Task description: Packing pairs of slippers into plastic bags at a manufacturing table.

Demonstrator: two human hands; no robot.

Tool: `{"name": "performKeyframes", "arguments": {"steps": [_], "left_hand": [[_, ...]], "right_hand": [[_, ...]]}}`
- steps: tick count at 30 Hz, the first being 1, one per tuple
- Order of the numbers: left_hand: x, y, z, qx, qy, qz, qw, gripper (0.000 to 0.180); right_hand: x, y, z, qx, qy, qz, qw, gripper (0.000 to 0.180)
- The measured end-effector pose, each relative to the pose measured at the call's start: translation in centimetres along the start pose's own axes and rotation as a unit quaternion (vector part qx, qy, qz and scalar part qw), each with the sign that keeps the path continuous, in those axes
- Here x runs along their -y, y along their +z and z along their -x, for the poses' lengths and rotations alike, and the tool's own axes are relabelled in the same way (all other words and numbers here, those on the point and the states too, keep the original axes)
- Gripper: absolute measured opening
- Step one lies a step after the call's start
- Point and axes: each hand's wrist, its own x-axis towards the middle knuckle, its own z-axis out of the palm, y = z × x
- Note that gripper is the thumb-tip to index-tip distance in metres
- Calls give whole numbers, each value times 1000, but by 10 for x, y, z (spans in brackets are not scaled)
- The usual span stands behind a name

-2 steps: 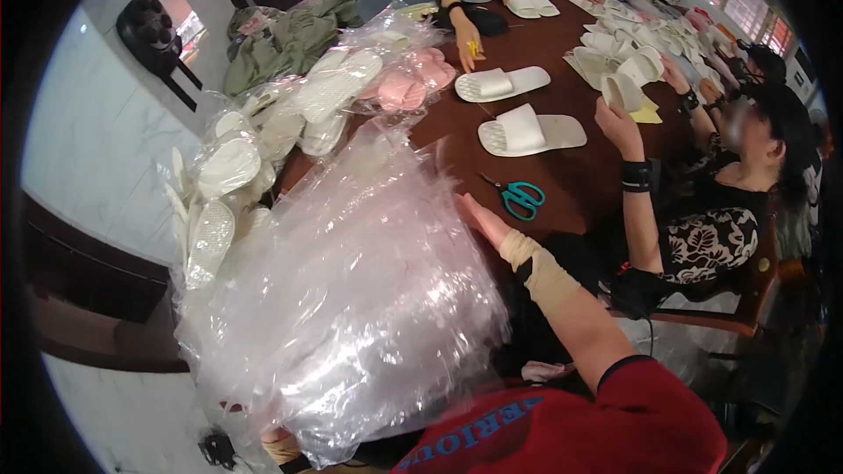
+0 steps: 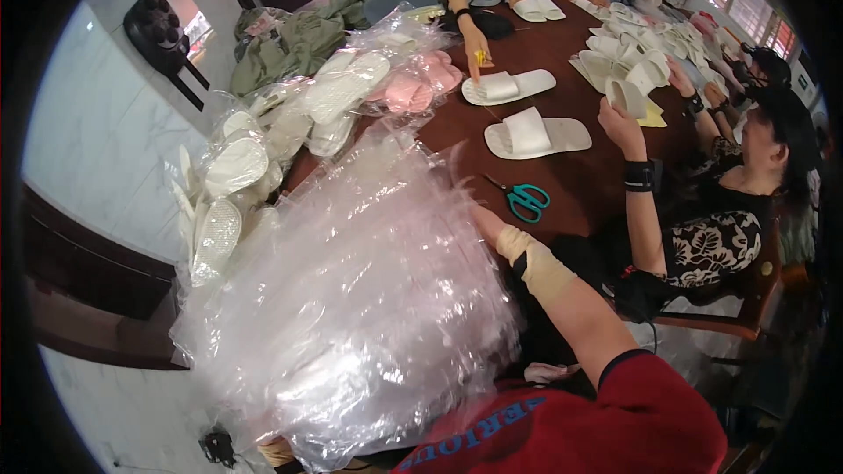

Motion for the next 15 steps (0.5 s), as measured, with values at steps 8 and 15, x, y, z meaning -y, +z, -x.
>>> {"name": "performKeyframes", "arguments": {"steps": [8, 15], "left_hand": [[-91, 51, 9, 3, 146, -112, 983, 57], [-109, 193, -18, 111, 254, -147, 949, 65]], "right_hand": [[-17, 38, -24, 23, 12, -31, 999, 47], [-51, 28, -21, -68, -7, -55, 996, 39]]}}
